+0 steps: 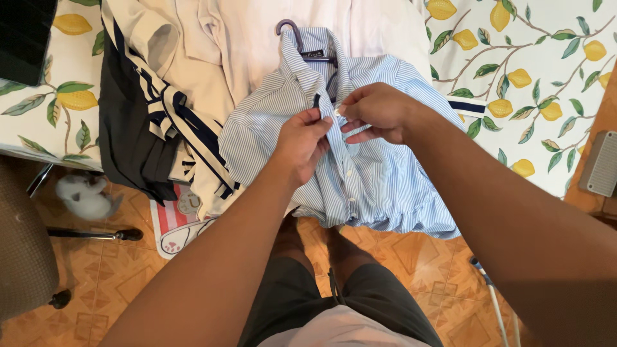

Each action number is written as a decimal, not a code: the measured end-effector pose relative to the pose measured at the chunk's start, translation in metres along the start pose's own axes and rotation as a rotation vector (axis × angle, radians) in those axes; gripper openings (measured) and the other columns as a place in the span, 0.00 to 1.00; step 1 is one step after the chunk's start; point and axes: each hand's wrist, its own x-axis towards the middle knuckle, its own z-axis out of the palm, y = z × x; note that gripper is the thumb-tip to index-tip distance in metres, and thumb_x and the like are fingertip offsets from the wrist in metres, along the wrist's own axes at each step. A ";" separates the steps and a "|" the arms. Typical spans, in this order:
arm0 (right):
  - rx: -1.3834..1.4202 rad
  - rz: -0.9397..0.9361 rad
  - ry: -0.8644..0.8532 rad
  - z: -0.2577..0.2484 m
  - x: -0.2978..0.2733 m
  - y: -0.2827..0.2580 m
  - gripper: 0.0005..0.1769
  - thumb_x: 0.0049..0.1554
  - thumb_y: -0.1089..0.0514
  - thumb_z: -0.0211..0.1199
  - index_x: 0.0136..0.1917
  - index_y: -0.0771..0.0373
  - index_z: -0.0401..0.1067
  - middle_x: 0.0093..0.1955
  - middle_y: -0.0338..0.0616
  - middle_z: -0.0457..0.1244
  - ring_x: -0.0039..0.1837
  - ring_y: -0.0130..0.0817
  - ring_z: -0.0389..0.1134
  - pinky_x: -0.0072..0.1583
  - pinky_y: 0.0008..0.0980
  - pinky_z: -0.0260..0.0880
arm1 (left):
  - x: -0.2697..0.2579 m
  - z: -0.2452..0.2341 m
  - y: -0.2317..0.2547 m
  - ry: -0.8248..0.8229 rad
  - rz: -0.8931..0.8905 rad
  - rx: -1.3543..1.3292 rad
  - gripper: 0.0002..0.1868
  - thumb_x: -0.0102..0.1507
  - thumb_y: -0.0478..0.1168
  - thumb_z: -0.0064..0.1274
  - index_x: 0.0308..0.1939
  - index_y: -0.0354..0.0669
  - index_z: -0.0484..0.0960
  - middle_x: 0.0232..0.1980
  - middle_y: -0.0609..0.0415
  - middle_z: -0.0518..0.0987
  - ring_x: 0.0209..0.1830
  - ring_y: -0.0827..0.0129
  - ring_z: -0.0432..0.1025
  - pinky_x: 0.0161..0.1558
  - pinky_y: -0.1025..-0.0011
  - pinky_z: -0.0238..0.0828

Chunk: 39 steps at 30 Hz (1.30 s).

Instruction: The person irons a light blue striped shirt on an ironing board, smoothing the fabric and using a steam iron. After ironing, the person places the shirt on a hanger and buttons it up while standing in a bedroom.

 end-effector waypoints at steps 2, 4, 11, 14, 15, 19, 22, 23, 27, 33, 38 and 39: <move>0.045 -0.003 -0.014 -0.003 -0.005 0.002 0.07 0.59 0.61 0.62 0.50 0.65 0.71 0.48 0.41 0.64 0.52 0.35 0.71 0.54 0.42 0.79 | 0.000 -0.001 0.005 0.009 0.000 -0.006 0.06 0.66 0.33 0.51 0.47 0.39 0.78 0.44 0.55 0.81 0.42 0.70 0.75 0.47 0.69 0.73; 0.098 -0.009 -0.024 -0.005 -0.010 0.004 0.06 0.59 0.61 0.62 0.50 0.63 0.71 0.48 0.39 0.64 0.53 0.35 0.70 0.55 0.42 0.79 | -0.001 0.001 0.010 0.031 -0.003 -0.001 0.05 0.67 0.34 0.52 0.46 0.39 0.78 0.43 0.55 0.81 0.40 0.70 0.75 0.46 0.68 0.74; 0.126 -0.046 -0.068 -0.008 -0.016 0.013 0.06 0.58 0.60 0.63 0.49 0.61 0.71 0.50 0.37 0.66 0.54 0.32 0.71 0.54 0.38 0.78 | -0.014 0.021 0.022 0.274 -0.061 0.165 0.10 0.66 0.42 0.53 0.50 0.44 0.77 0.38 0.56 0.81 0.33 0.70 0.76 0.37 0.67 0.80; 0.006 -0.060 -0.065 -0.006 -0.014 0.022 0.07 0.55 0.62 0.64 0.48 0.62 0.72 0.47 0.39 0.67 0.50 0.35 0.75 0.50 0.37 0.80 | -0.019 0.025 0.022 0.322 -0.019 0.251 0.14 0.67 0.44 0.51 0.54 0.42 0.78 0.36 0.55 0.81 0.28 0.70 0.77 0.32 0.68 0.81; -0.026 -0.080 -0.049 -0.004 -0.013 0.026 0.07 0.55 0.61 0.65 0.48 0.62 0.73 0.46 0.39 0.67 0.49 0.33 0.74 0.49 0.37 0.80 | -0.020 0.025 0.022 0.325 -0.001 0.281 0.16 0.67 0.45 0.51 0.55 0.41 0.79 0.36 0.54 0.81 0.27 0.70 0.77 0.30 0.69 0.82; -0.095 -0.161 0.028 0.009 -0.009 0.041 0.09 0.56 0.57 0.68 0.48 0.63 0.75 0.44 0.39 0.67 0.49 0.30 0.71 0.48 0.35 0.78 | -0.022 0.031 0.021 0.402 0.129 0.388 0.17 0.67 0.44 0.52 0.55 0.37 0.81 0.33 0.52 0.82 0.25 0.69 0.79 0.26 0.66 0.85; -0.073 -0.171 0.068 0.014 -0.008 0.045 0.09 0.56 0.56 0.67 0.48 0.63 0.75 0.45 0.38 0.67 0.49 0.29 0.71 0.47 0.35 0.78 | -0.024 0.036 0.022 0.482 0.216 0.529 0.17 0.65 0.44 0.53 0.51 0.36 0.83 0.32 0.51 0.83 0.22 0.68 0.79 0.23 0.67 0.83; -0.060 -0.166 0.077 0.015 -0.008 0.044 0.09 0.57 0.55 0.67 0.48 0.63 0.75 0.45 0.38 0.68 0.49 0.29 0.71 0.47 0.35 0.79 | -0.024 0.038 0.023 0.508 0.233 0.604 0.17 0.65 0.45 0.53 0.50 0.36 0.84 0.31 0.51 0.83 0.21 0.68 0.79 0.21 0.68 0.82; -0.031 -0.182 0.045 0.016 -0.009 0.040 0.09 0.57 0.55 0.67 0.47 0.63 0.74 0.44 0.38 0.68 0.50 0.29 0.71 0.48 0.33 0.79 | -0.025 0.042 0.023 0.563 0.363 0.809 0.16 0.65 0.46 0.54 0.46 0.35 0.86 0.32 0.51 0.84 0.19 0.69 0.78 0.20 0.69 0.78; -0.039 -0.189 0.011 0.011 -0.008 0.034 0.09 0.58 0.57 0.66 0.48 0.64 0.74 0.43 0.41 0.66 0.47 0.30 0.70 0.48 0.33 0.79 | -0.028 0.034 0.014 0.271 0.239 0.462 0.17 0.64 0.41 0.57 0.51 0.31 0.82 0.35 0.51 0.82 0.33 0.68 0.80 0.34 0.68 0.84; -0.101 -0.187 -0.034 0.009 -0.009 0.027 0.08 0.58 0.58 0.64 0.48 0.64 0.75 0.45 0.39 0.67 0.47 0.29 0.71 0.49 0.31 0.79 | -0.032 0.024 0.012 0.313 0.089 0.242 0.17 0.66 0.44 0.53 0.52 0.32 0.77 0.37 0.57 0.81 0.34 0.69 0.81 0.38 0.68 0.84; -0.109 -0.180 -0.031 0.010 -0.009 0.026 0.08 0.58 0.58 0.64 0.48 0.64 0.75 0.45 0.39 0.67 0.47 0.29 0.72 0.49 0.31 0.79 | -0.030 0.022 0.012 0.347 0.068 0.212 0.18 0.67 0.46 0.52 0.51 0.33 0.77 0.36 0.57 0.80 0.33 0.70 0.80 0.37 0.68 0.84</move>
